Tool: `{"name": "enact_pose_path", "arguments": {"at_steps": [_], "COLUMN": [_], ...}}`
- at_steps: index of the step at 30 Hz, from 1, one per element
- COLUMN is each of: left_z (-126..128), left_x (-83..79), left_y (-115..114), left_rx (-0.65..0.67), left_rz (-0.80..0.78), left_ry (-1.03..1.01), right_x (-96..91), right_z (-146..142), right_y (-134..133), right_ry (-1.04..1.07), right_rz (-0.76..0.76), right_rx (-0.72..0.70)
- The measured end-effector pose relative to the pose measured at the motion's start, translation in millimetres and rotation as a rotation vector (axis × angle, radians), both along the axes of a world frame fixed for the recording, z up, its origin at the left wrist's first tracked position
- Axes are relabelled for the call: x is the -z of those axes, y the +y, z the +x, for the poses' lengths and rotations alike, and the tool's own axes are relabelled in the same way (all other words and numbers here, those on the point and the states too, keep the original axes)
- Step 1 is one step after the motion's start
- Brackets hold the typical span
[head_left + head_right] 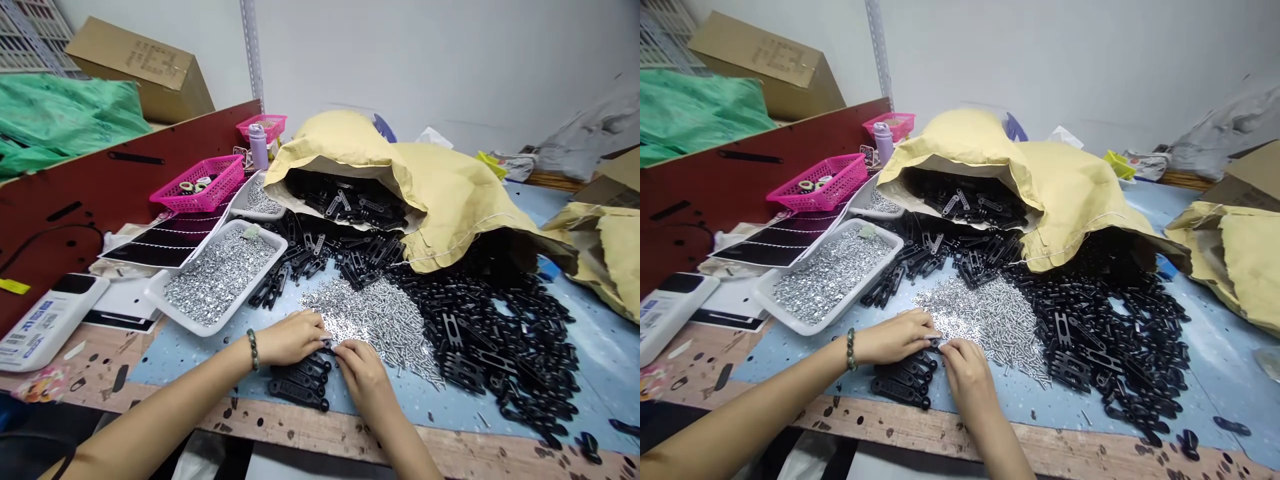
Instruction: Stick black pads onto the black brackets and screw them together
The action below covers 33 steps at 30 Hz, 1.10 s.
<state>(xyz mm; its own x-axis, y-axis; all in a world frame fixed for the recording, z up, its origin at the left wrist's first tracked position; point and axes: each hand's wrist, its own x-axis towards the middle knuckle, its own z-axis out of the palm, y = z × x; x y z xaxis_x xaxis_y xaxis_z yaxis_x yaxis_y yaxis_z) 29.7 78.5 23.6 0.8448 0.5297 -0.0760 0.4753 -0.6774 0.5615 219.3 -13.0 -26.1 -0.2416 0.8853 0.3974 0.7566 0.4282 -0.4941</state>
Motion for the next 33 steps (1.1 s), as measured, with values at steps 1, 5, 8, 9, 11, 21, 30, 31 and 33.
{"name": "enact_pose_path", "arguments": {"at_steps": [1,5,8,9,11,21,30,31,33], "left_z": [-1,0,7,9,11,1,-2,-2,-3], "left_x": [-1.0,-6.2,-7.8,-7.7,-6.4,-2.7,-3.8,-4.6,-5.6], "left_y": [-1,1,3,4,4,5,9,9,9], "left_rx": [0.005,-0.013,-0.020,-0.015,-0.006,-0.045,-0.059,-0.061,-0.066], "left_rz": [-0.001,-0.007,-0.018,-0.025,-0.043,-0.118,-0.174,-0.178,-0.190], "left_ry": [0.005,0.004,-0.009,-0.013,-0.016,-0.026,-0.039,-0.040,-0.046], "right_x": [-0.2,-4.9,-7.3,-7.3,-6.4,-3.7,-3.5,-4.1,-5.2], "right_z": [-1,0,5,6,7,-1,-4,-3,-3], "right_y": [0,0,-5,-7,-10,-10,-7,-6,-5], "right_ry": [-0.007,0.017,0.040,0.043,0.046,0.074,0.082,0.084,0.083], "right_rz": [0.010,0.033,0.017,0.015,0.021,0.015,0.024,0.030,0.060], "right_rx": [0.005,-0.026,-0.045,-0.044,-0.037,-0.029,-0.050,-0.051,-0.054]}}
